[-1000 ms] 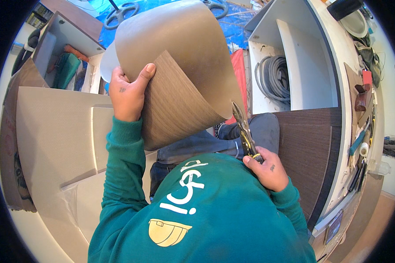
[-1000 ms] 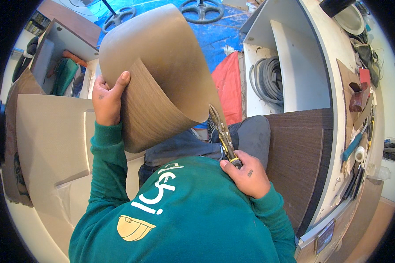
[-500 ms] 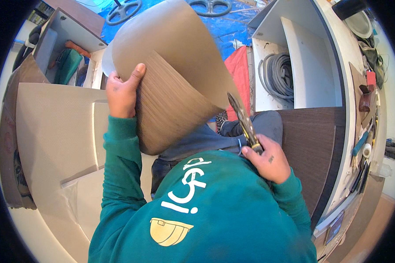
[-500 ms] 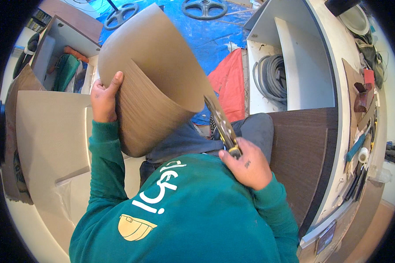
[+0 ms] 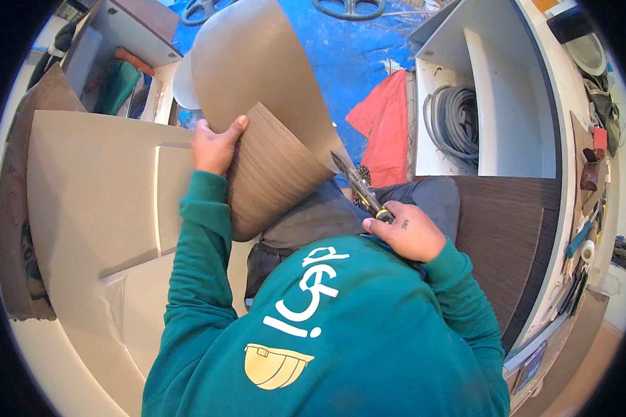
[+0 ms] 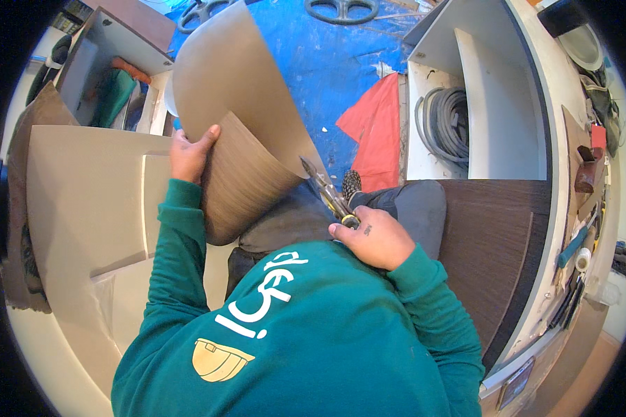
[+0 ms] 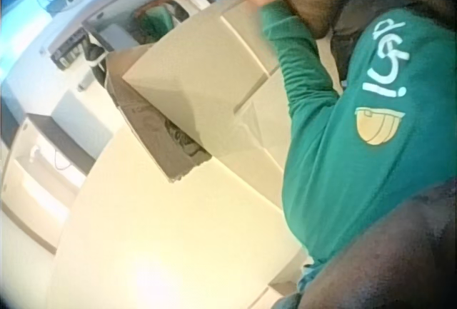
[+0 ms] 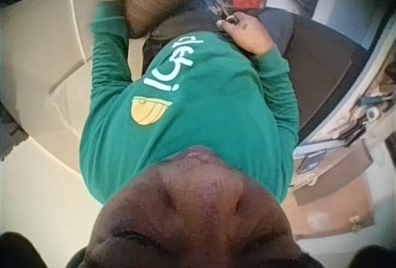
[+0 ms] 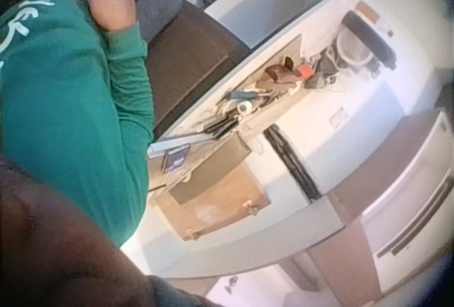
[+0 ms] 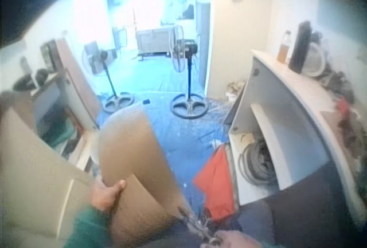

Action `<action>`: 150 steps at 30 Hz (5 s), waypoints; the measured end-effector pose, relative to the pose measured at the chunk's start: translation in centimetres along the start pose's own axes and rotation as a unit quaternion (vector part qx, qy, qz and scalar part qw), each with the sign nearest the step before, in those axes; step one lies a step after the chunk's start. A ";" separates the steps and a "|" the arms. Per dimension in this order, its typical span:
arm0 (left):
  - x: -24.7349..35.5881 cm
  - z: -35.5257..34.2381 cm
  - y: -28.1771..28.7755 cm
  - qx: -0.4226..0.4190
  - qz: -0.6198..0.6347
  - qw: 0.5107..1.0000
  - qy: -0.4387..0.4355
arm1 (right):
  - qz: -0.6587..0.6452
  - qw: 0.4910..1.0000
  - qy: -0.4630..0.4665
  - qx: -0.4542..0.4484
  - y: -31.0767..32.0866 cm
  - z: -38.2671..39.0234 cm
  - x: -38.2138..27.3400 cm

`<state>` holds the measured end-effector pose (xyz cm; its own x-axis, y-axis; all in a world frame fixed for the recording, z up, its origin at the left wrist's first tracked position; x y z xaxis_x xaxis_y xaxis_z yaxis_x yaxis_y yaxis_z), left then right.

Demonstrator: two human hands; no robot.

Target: The person sits on the floor and uses tin snips to cut a large sheet of wood-grain laminate flooring. They repeatedly reposition the sheet and make multiple cuts along its edges, separating off pieces.

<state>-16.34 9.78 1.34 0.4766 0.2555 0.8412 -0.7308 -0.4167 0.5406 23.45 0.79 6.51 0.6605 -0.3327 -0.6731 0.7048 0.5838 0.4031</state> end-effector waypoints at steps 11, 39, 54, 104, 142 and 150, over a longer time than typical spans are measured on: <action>-2.9 2.3 -3.4 -0.071 -0.117 0.991 0.011 | 0.006 0.998 -0.028 -0.060 -0.7 2.4 0.1; -10.4 9.7 -7.0 -0.444 0.219 0.807 0.322 | 0.007 1.000 -0.026 -0.011 0.1 4.2 0.3; -3.1 11.0 -3.4 -0.288 0.269 0.899 0.192 | -0.124 0.990 -0.005 0.062 1.0 6.4 2.6; 12.1 9.7 -5.5 -0.165 0.121 0.979 0.003 | -0.244 0.960 0.043 0.133 2.6 9.9 4.2; 11.6 9.3 -8.4 -0.162 0.115 0.980 -0.010 | -0.347 0.934 -0.004 0.078 2.1 9.3 6.7; 11.5 9.0 -8.4 -0.167 0.109 0.980 -0.003 | -0.294 0.946 0.003 0.139 1.9 9.3 7.0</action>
<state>-0.34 8.34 6.39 0.2935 0.1856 0.9378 -0.9343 -0.1518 0.3225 31.81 -7.33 8.36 0.1332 -0.5351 -0.8342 0.9910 0.0825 0.1053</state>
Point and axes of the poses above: each hand's wrist, its own z-axis away from the middle knuckle, its own y-axis out of the back of the hand, x = y × z, the point moved 7 cm from there along -z, towards the middle knuckle, and after that the axes turned 12 degrees about -z, right-handed, at the moved point
